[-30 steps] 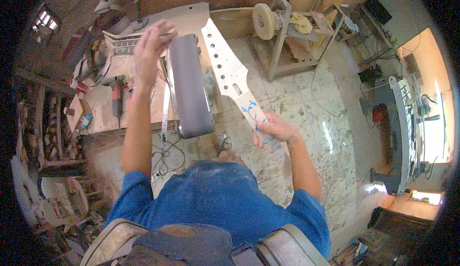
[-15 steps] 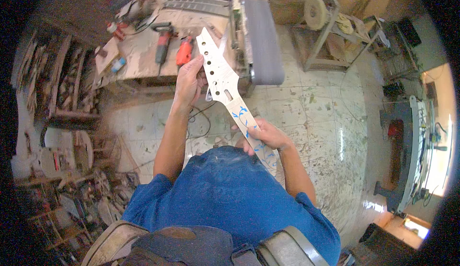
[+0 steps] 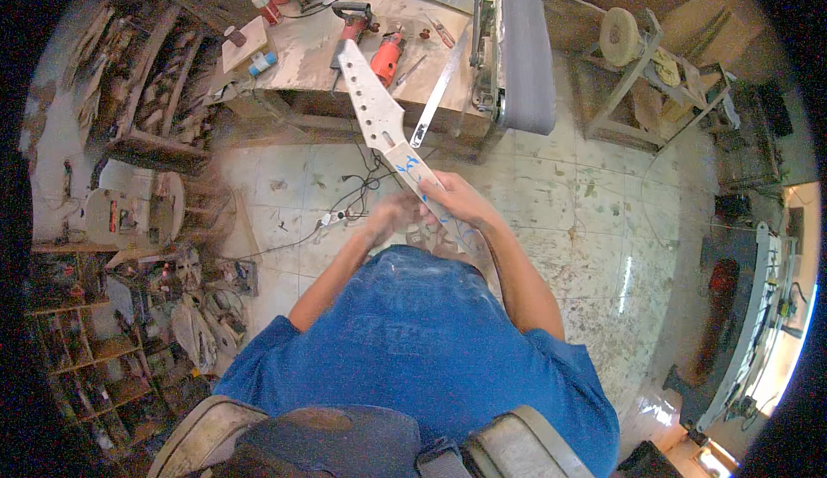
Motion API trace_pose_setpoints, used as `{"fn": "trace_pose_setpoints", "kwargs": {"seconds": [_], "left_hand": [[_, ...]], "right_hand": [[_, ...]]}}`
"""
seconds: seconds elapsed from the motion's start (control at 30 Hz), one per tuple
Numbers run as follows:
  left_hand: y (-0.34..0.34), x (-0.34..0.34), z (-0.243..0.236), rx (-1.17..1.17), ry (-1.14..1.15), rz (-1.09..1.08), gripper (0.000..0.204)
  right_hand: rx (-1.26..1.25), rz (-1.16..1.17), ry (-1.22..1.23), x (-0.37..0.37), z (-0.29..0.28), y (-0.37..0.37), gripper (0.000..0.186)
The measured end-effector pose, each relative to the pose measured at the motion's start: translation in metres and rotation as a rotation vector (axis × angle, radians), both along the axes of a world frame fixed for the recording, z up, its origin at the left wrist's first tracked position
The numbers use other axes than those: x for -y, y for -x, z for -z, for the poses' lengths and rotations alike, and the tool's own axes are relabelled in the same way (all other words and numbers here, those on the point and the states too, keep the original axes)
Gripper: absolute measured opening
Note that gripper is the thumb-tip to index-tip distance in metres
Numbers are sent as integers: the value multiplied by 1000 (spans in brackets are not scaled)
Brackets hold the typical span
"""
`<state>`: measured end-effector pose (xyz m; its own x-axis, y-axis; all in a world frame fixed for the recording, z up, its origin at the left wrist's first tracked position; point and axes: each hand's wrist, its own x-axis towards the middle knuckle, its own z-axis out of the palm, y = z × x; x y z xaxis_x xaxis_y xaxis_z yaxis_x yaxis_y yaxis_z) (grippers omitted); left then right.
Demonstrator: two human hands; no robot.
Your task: The person sands the back and headstock of a wooden guitar neck using a stationary belt sander. They then walk through a workshop, pick up a small bottle, apply drops of liquid to the guitar neck, and spread the liquid with their finger.
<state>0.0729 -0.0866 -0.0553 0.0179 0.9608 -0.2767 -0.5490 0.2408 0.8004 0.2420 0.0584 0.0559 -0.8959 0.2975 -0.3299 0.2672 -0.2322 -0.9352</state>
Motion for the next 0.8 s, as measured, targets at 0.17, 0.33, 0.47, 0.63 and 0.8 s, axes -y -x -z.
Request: {"fn": "trace_pose_setpoints", "kwargs": {"seconds": [0.17, 0.33, 0.47, 0.63, 0.8], "left_hand": [[-42, 7, 5, -607, 77, -66, 55], [2, 42, 22, -640, 9, -706, 43], [49, 114, -4, -791, 462, -643, 27], [75, 240, -8, -816, 741, -692, 26], [54, 332, 9, -626, 866, -695, 28]], "right_hand": [[-251, -96, -115, 13, 11, 51, 49], [-306, -212, -292, 33, -9, 90, 54], [-163, -190, -317, 18, 28, 65, 53], [408, 42, -144, -14, 221, -64, 43], [737, 315, 83, 9, 279, -198, 33]]}}
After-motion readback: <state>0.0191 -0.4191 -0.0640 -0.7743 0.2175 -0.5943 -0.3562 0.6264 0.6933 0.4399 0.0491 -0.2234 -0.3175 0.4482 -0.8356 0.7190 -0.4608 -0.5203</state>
